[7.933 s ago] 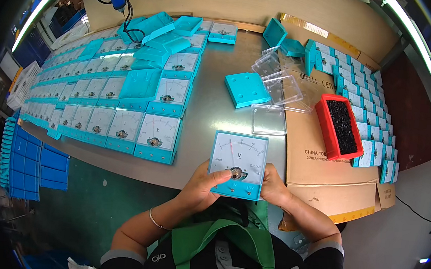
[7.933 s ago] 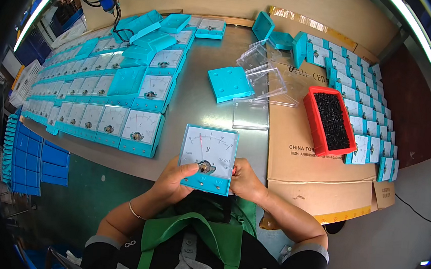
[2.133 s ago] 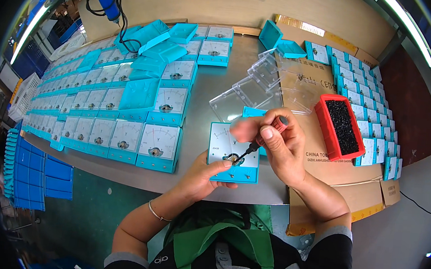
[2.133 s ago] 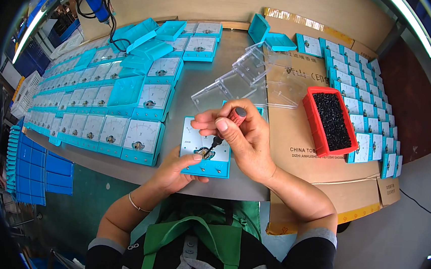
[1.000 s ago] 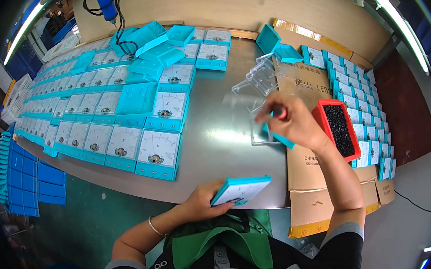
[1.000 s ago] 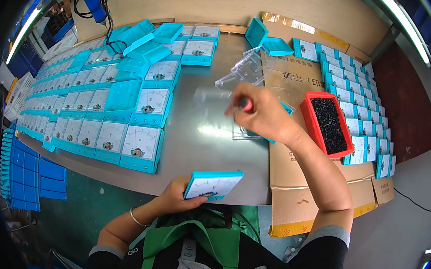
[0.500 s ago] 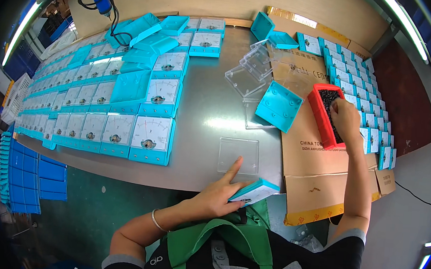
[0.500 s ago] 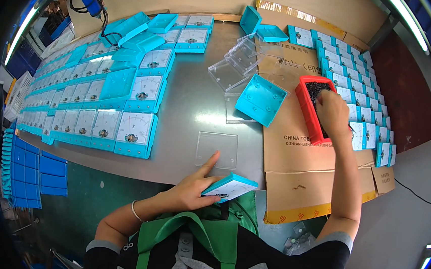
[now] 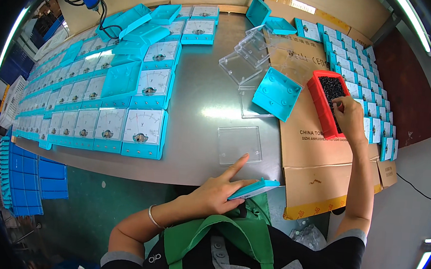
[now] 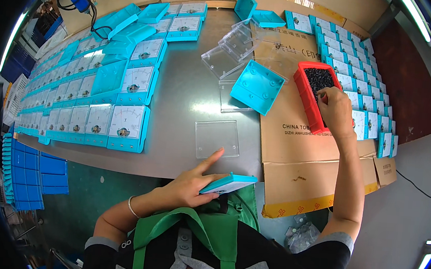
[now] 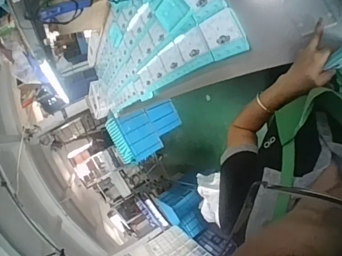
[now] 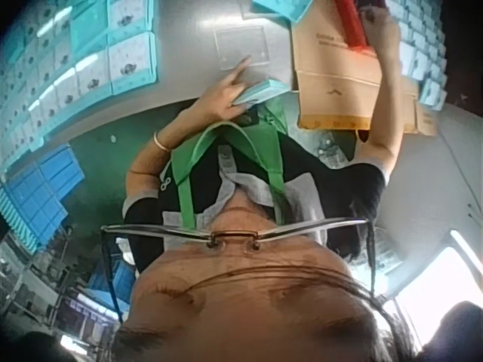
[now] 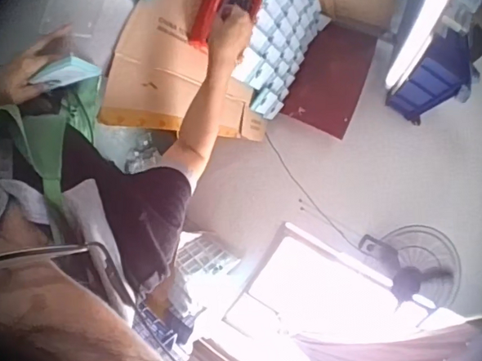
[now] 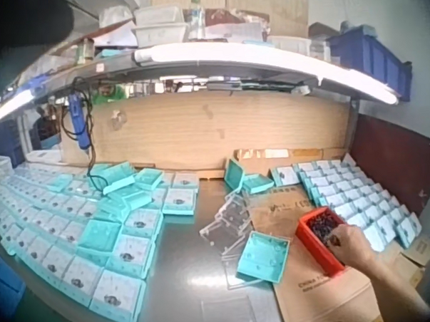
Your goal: The person assembles teal-colored analog electrical meters at a factory workstation. They pick up a meter, use a screwdriver to tighten a central screw on the face, place a clear plastic cover over the dial, and secure the cover with screws. The person repeats this process for multiple units, stacking the finished meters on the table.
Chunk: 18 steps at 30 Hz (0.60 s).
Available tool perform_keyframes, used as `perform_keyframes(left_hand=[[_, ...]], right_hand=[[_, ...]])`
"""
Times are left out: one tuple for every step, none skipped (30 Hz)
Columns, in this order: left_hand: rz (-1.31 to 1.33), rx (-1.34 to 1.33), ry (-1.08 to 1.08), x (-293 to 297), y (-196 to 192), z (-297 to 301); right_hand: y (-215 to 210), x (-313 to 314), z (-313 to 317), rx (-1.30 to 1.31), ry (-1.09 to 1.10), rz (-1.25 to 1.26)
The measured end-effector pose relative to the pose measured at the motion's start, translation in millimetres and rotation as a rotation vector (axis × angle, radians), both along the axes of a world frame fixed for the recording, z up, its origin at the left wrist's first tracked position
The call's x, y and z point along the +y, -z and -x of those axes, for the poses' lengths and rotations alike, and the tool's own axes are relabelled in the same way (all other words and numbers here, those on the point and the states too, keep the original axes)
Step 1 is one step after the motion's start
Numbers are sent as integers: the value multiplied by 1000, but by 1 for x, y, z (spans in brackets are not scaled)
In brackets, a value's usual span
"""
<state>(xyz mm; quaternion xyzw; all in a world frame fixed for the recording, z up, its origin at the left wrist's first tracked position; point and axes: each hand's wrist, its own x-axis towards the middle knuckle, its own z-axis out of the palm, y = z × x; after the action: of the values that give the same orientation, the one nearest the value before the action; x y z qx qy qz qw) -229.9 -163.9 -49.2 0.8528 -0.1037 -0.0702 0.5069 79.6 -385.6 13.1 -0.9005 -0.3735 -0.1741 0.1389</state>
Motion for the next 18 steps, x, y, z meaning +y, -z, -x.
perform_keyframes(left_hand=[[-9, -23, -18, 3, 0, 3], [-19, -45, -37, 6, 1, 7], [-39, -85, -39, 7, 3, 9], [-58, -124, -42, 8, 6, 13], [-78, -163, -47, 9, 8, 16], [-80, -158, -57, 10, 7, 18], [-77, -152, -68, 11, 6, 20], [-74, -147, -79, 12, 6, 21], [-64, -139, -79, 12, 6, 22], [-54, -131, -78, 14, 6, 22], [-43, -123, -75, 14, 6, 22], [-36, -125, -74, 15, 7, 22], [-28, -128, -71, 15, 8, 21], [-19, -131, -64, 15, 9, 21], [-30, -135, -78, 16, 9, 22], [-40, -138, -88, 16, 9, 24], [-45, -142, -85, 16, 10, 24], [-48, -134, -86, 15, 10, 25]], right_hand=[[-5, 10, 11, 3, -29, 3], [-8, 19, 20, 6, -59, 4], [-9, 22, 23, -52, 8, 119], [-7, 20, 19, -59, 80, 174], [-2, 15, 11, -66, 151, 229], [0, 11, 3, -79, 216, 284], [2, 6, -3, -55, 243, 283], [4, 0, -9, -51, 266, 288], [6, -5, -12, -45, 288, 296], [8, -10, -14, -39, 312, 304], [9, -13, -16, -20, 335, 330], [9, -12, -14, -48, 283, 257], [10, -11, -9, -76, 233, 186], [10, -11, -3, -103, 186, 115], [-1, 4, 14, -4, 139, 31], [-16, 23, 37, 96, 97, -51], [-18, 32, 55, 194, -61, -128], [-17, 42, 73, 293, -218, -205]])
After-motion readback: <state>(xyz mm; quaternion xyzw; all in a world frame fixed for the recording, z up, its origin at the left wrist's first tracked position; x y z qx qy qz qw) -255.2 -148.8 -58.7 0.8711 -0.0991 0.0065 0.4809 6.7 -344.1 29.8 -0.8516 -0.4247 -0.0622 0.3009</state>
